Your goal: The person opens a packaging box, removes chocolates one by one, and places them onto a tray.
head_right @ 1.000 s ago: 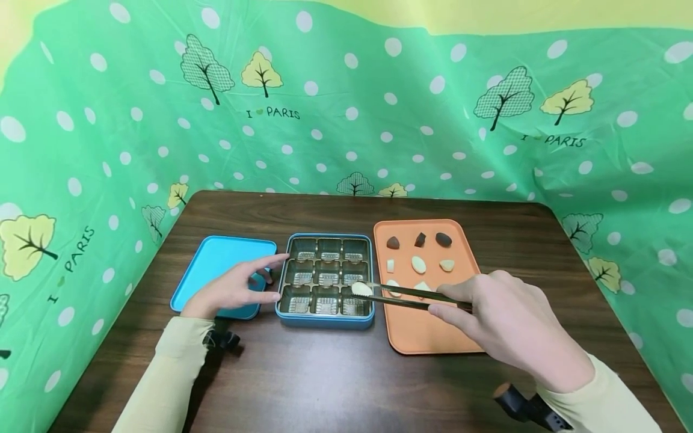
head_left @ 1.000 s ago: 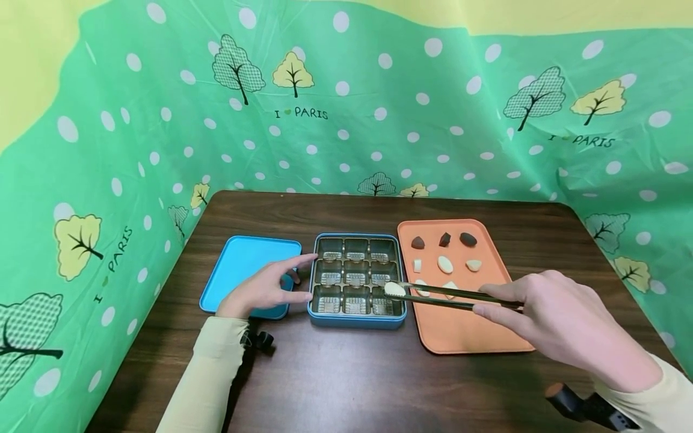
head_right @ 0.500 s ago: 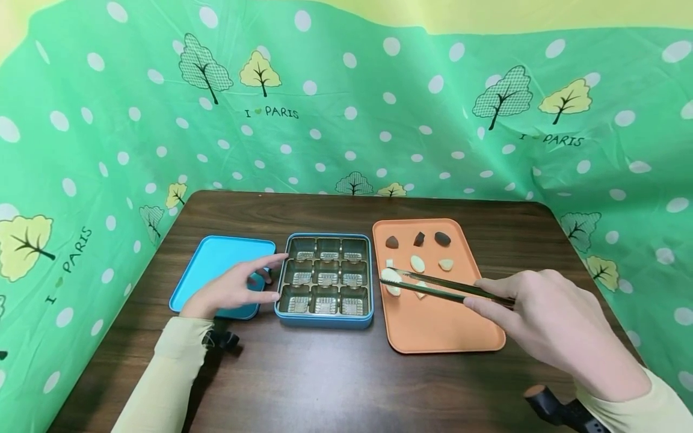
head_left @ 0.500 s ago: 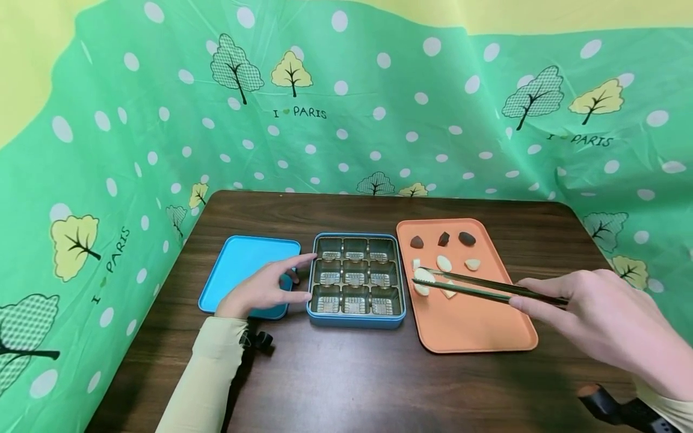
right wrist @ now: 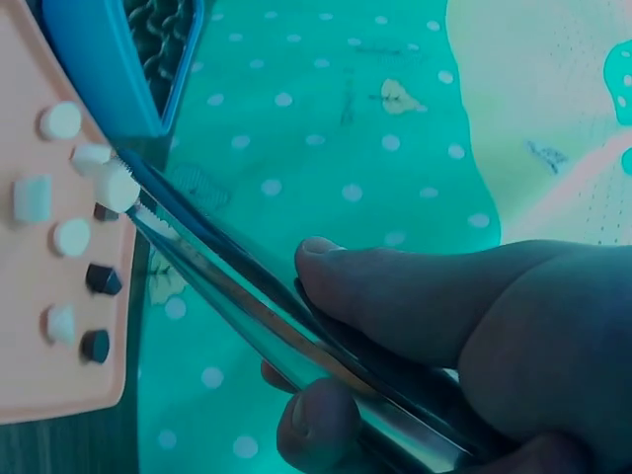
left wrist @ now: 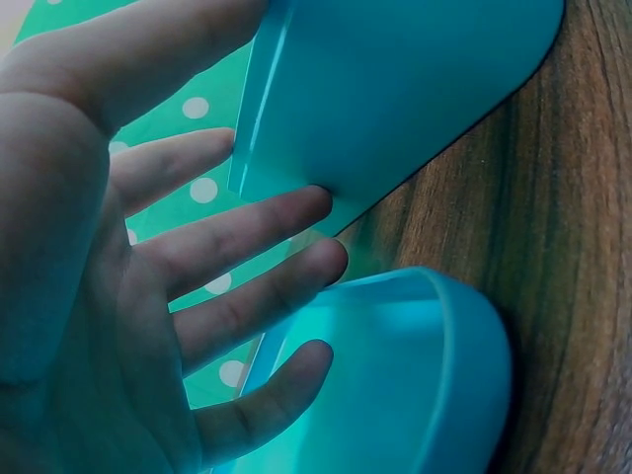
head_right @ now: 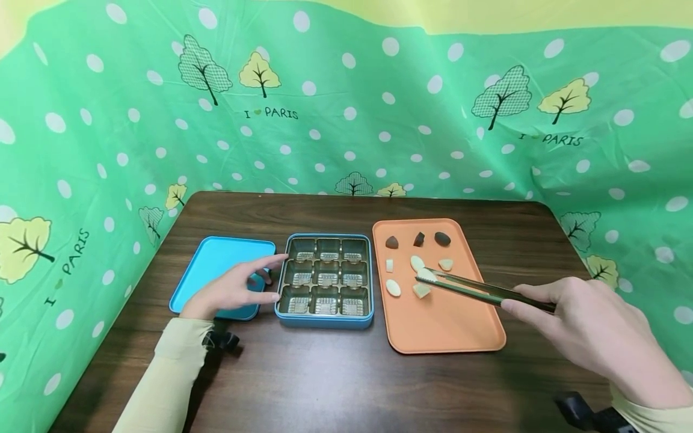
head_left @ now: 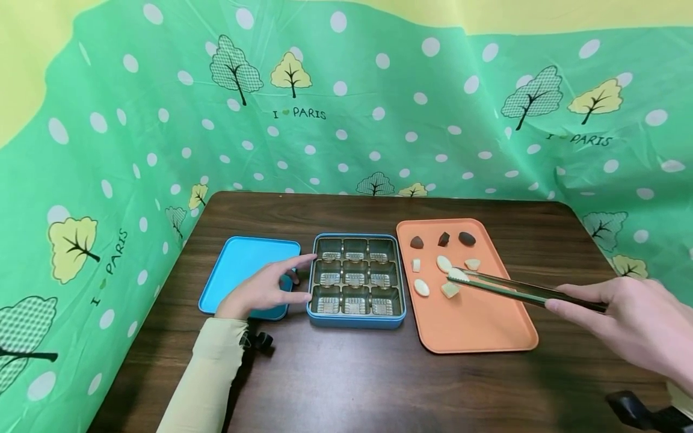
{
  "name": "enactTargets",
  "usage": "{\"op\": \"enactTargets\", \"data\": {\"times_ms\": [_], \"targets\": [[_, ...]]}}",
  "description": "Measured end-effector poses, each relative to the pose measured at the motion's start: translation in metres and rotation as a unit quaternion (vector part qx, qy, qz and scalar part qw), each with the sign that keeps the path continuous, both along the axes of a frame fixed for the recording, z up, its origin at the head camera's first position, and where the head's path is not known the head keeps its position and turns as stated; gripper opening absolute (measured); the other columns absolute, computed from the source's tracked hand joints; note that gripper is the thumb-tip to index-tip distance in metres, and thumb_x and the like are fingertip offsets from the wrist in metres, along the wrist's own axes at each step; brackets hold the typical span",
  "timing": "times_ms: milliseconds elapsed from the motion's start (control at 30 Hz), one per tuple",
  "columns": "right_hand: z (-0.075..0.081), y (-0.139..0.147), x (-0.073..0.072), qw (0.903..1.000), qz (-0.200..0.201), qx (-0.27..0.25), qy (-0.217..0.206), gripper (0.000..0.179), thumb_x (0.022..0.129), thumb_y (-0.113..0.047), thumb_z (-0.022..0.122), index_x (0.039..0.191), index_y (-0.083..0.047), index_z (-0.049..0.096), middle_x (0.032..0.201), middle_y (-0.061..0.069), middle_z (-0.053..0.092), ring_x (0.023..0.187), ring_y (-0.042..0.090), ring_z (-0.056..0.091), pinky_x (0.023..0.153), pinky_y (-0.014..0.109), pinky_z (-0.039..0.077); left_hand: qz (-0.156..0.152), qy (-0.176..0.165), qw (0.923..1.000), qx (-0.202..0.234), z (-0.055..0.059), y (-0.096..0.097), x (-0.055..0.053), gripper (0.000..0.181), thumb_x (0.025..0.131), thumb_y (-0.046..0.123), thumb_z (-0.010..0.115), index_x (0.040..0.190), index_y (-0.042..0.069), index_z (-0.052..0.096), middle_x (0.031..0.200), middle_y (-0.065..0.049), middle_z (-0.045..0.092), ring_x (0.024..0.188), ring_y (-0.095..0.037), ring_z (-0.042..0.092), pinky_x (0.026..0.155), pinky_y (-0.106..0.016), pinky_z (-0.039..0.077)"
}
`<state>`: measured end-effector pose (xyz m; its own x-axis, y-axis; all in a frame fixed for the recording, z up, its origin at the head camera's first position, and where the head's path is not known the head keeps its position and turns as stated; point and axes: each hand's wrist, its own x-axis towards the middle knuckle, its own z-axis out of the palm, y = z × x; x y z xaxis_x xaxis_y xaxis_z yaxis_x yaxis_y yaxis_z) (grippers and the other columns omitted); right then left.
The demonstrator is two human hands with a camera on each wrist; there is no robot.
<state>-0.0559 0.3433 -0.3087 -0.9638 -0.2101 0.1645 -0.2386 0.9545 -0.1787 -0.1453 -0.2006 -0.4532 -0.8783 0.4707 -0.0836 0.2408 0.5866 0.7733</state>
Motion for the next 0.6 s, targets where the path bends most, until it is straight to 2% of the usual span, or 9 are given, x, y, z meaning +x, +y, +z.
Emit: {"op": "enactTargets", "data": {"times_ms": [33, 67, 333, 600], "targets": [[-0.002, 0.003, 0.000, 1.0000, 0.000, -0.002, 0.003, 0.043, 0.091, -0.038, 0.083, 0.115, -0.003, 0.081, 0.043, -0.014, 0.043, 0.048, 0.002, 0.023, 0.046, 0.027, 0.018, 0.000, 0.000, 1.0000, 0.000, 0.000, 0.000, 0.000, 0.086, 0.090, 0.038, 0.085, 0.163, 0.026, 0.042, 0.150, 0.000, 0.056, 0.108, -0.024, 0.059, 0.081, -0.041, 0.050], [-0.003, 0.006, 0.000, 1.0000, 0.000, -0.003, 0.005, 0.043, 0.091, -0.038, 0.083, 0.115, -0.002, 0.081, 0.041, -0.016, 0.035, 0.047, 0.002, 0.023, 0.046, 0.027, 0.019, 0.001, 0.000, 1.0000, -0.001, 0.000, 0.000, 0.000, 0.085, 0.089, 0.038, 0.086, 0.162, 0.027, 0.043, 0.150, 0.000, 0.056, 0.108, -0.024, 0.059, 0.081, -0.041, 0.050], [-0.017, 0.024, -0.006, 0.9999, -0.010, 0.012, 0.003, 0.042, 0.090, -0.037, 0.084, 0.108, 0.001, 0.082, 0.048, -0.012, 0.030, 0.046, 0.005, 0.023, 0.046, 0.029, 0.022, 0.001, -0.001, 1.0000, -0.001, 0.000, 0.000, 0.000, 0.086, 0.089, 0.038, 0.086, 0.163, 0.027, 0.042, 0.150, 0.000, 0.056, 0.108, -0.024, 0.059, 0.081, -0.041, 0.050], [-0.028, 0.035, -0.008, 0.9996, -0.008, 0.027, -0.004, 0.041, 0.092, -0.037, 0.081, 0.104, 0.002, 0.083, 0.045, -0.015, 0.038, 0.049, 0.004, 0.024, 0.053, 0.030, 0.023, -0.003, -0.001, 1.0000, -0.003, 0.002, 0.001, 0.000, 0.085, 0.090, 0.038, 0.085, 0.163, 0.027, 0.042, 0.150, -0.001, 0.056, 0.108, -0.025, 0.060, 0.081, -0.042, 0.049]]}}
